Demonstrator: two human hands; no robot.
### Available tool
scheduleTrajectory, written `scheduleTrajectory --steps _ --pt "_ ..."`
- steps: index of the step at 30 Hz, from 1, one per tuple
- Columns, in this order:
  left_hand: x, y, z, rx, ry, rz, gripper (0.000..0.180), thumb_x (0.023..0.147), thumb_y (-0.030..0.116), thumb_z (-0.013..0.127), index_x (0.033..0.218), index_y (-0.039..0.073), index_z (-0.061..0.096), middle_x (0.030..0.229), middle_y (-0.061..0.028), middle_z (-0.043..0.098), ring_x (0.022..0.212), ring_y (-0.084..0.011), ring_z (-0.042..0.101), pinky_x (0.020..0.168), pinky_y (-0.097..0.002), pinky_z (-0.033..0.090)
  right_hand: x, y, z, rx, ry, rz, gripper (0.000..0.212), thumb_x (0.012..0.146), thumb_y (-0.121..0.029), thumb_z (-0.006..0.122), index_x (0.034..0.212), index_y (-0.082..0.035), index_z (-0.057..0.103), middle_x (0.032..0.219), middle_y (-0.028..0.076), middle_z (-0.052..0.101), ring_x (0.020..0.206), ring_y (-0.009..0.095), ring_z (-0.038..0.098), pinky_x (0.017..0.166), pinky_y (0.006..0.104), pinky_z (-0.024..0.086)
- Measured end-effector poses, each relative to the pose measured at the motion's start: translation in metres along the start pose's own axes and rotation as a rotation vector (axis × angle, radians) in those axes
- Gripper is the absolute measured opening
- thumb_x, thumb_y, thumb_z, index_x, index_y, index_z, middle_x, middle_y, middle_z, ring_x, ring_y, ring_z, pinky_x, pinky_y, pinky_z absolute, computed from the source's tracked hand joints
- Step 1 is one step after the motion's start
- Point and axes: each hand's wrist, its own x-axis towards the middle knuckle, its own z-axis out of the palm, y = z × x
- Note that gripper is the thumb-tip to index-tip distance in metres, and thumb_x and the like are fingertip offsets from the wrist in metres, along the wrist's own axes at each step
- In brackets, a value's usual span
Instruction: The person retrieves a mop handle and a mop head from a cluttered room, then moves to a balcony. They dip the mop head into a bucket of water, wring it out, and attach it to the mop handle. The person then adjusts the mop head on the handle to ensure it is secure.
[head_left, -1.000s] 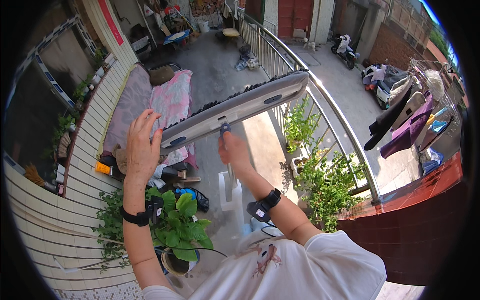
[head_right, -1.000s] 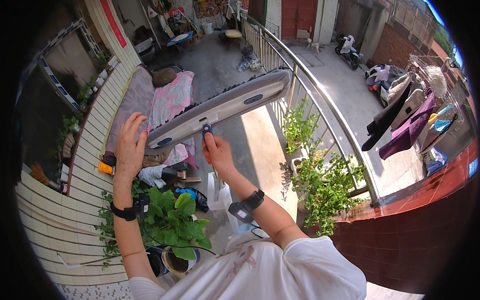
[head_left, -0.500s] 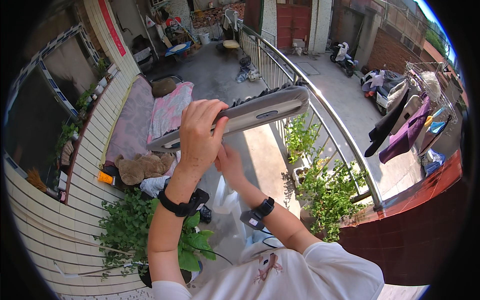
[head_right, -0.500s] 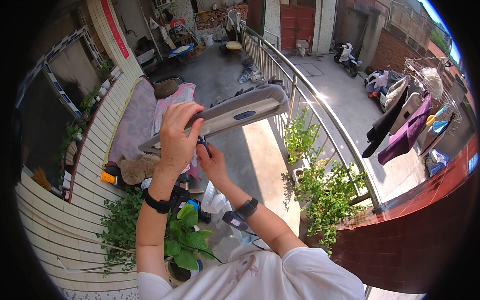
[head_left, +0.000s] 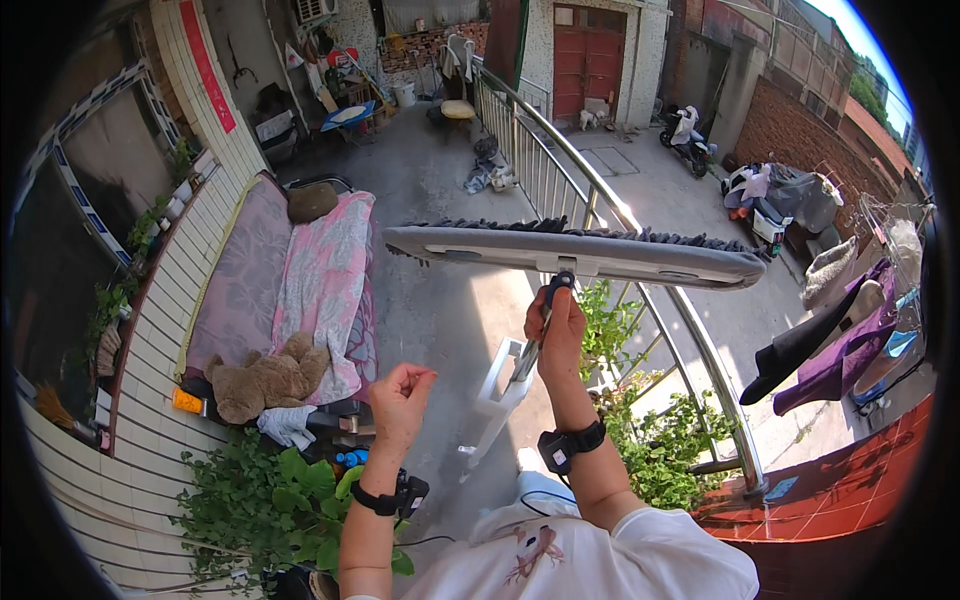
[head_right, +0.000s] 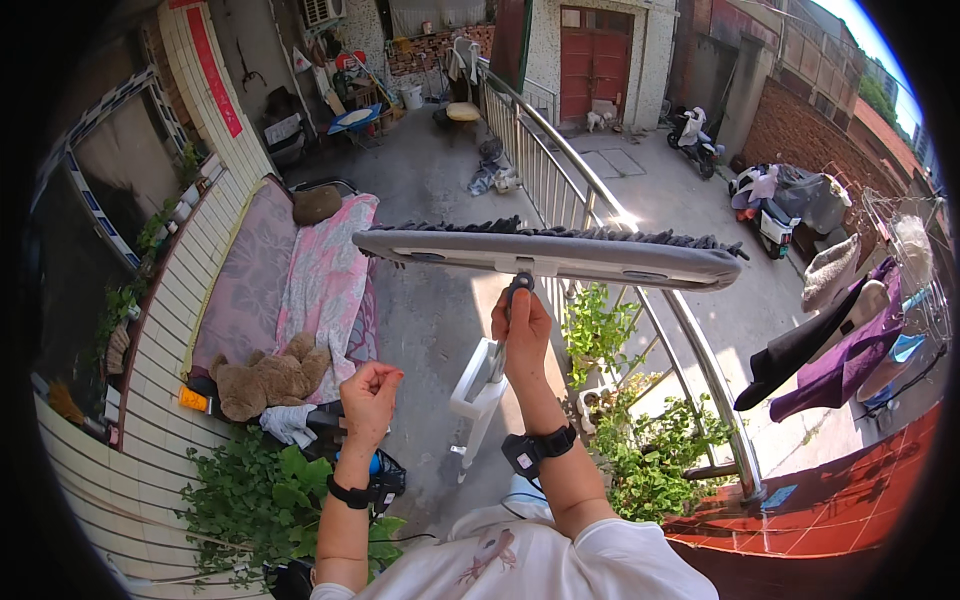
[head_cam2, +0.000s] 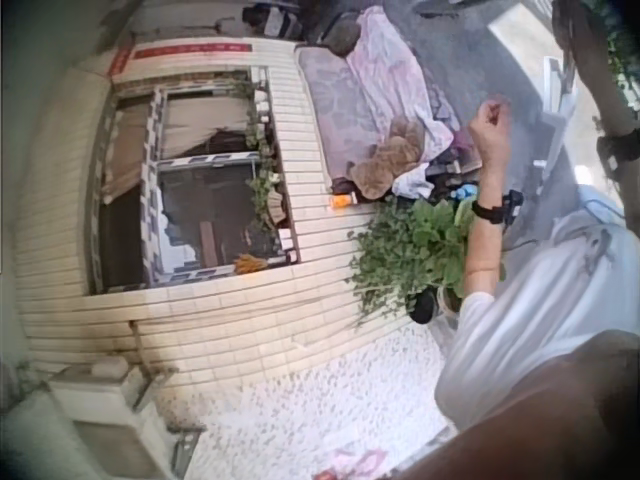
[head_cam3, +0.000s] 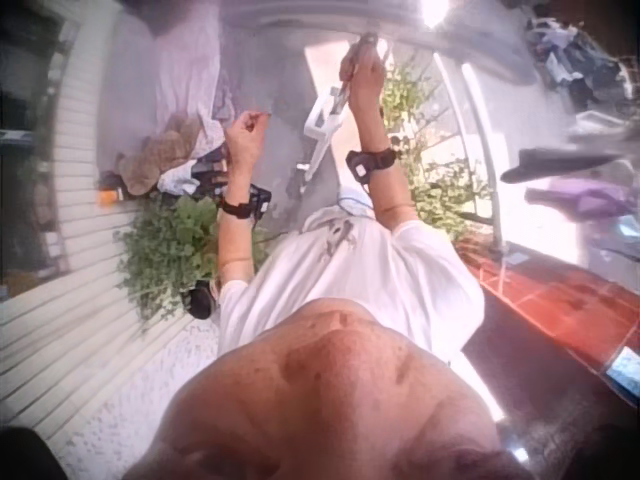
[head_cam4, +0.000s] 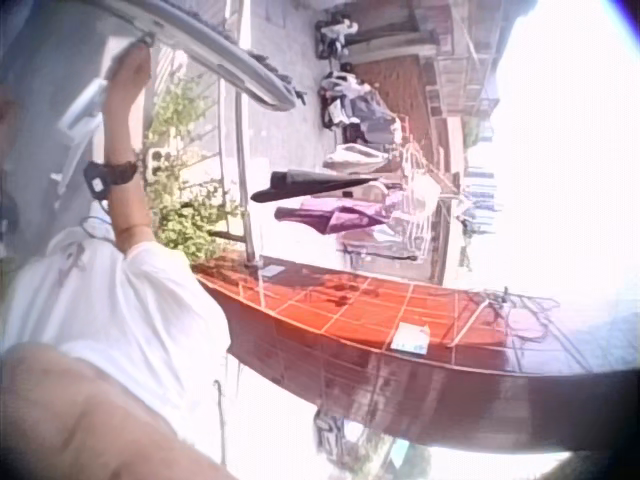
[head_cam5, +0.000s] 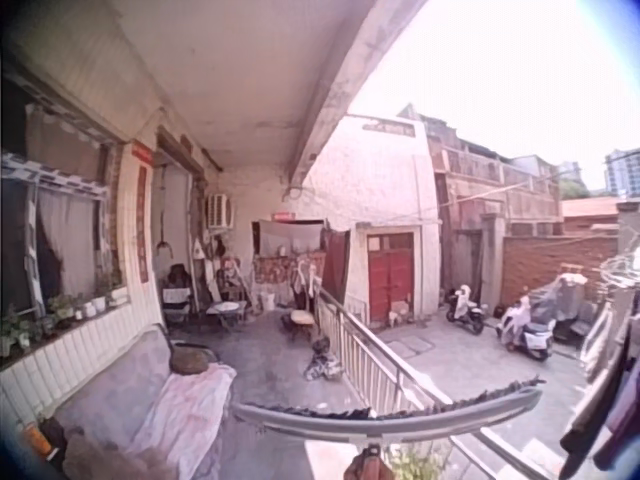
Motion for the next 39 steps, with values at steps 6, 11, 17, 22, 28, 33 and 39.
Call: scheduleTrajectory --steps 6,11,17,22,28,33,39 --pt "0.063 -0.057 0.038 0.285 0.004 0.055 0.032 0.084 0.012 0.064 0.061 0.0 0.046 0.048 0.0004 0.039 0.048 -0.0037 0.032 0.043 -0.0251 0.024 0.123 -0.016 -0.041 0.047 0.115 -0.069 0.038 0.098 -0.039 0.043 0.08 -0.005 0.05 0.053 -0.001 0.04 0.044 0.007 0.035 0.041 0.0219 0.027" --pt "0.103 -0.124 0.024 0.477 0.116 -0.096 0.031 0.083 0.023 0.062 0.063 0.0 0.054 0.048 -0.0094 0.047 0.042 -0.0167 0.044 0.045 -0.0322 0.032 0.219 -0.001 -0.064 -0.063 0.229 -0.216 0.038 0.097 -0.04 0.045 0.08 -0.006 0.05 0.053 0.0 0.041 0.044 0.007 0.035 0.042 0.0215 0.027" --pt "0.154 -0.214 -0.003 0.685 0.181 -0.324 0.027 0.079 0.028 0.064 0.069 0.002 0.062 0.058 -0.0124 0.059 0.056 -0.03 0.06 0.054 -0.0404 0.044 0.34 0.036 -0.074 -0.223 0.354 -0.35 0.036 0.096 -0.04 0.047 0.078 -0.009 0.05 0.054 -0.001 0.044 0.045 0.006 0.037 0.041 0.0205 0.026" --pt "0.246 -0.253 -0.03 0.712 0.219 -0.458 0.025 0.081 0.03 0.06 0.077 0.006 0.065 0.068 -0.0118 0.065 0.066 -0.0317 0.063 0.06 -0.0414 0.047 0.441 0.071 -0.054 -0.337 0.443 -0.412 0.036 0.095 -0.041 0.049 0.075 -0.011 0.048 0.055 -0.002 0.043 0.046 0.006 0.038 0.043 0.0199 0.027" --pt "0.422 -0.235 -0.029 0.628 0.065 -0.557 0.023 0.083 0.029 0.058 0.087 0.007 0.064 0.075 -0.0119 0.067 0.071 -0.0305 0.064 0.062 -0.0402 0.049 0.553 0.094 -0.04 -0.342 0.488 -0.461 0.035 0.095 -0.039 0.05 0.075 -0.011 0.048 0.056 -0.004 0.04 0.047 0.005 0.032 0.044 0.0222 0.022" --pt "0.567 -0.265 -0.001 0.521 -0.047 -0.432 0.02 0.084 0.028 0.057 0.091 0.01 0.064 0.079 -0.0112 0.067 0.075 -0.0302 0.064 0.066 -0.0398 0.049 0.646 0.099 -0.016 -0.378 0.557 -0.507 0.035 0.096 -0.041 0.048 0.078 -0.011 0.051 0.058 -0.004 0.04 0.05 0.006 0.033 0.046 0.0224 0.024" --pt "0.716 -0.317 0.04 0.507 -0.14 -0.331 0.02 0.085 0.027 0.056 0.092 0.01 0.064 0.079 -0.0111 0.066 0.077 -0.0307 0.064 0.067 -0.0395 0.048 0.761 0.139 -0.002 -0.329 0.584 -0.557 0.037 0.094 -0.043 0.049 0.077 -0.011 0.052 0.058 -0.004 0.04 0.05 0.006 0.033 0.047 0.0223 0.026"
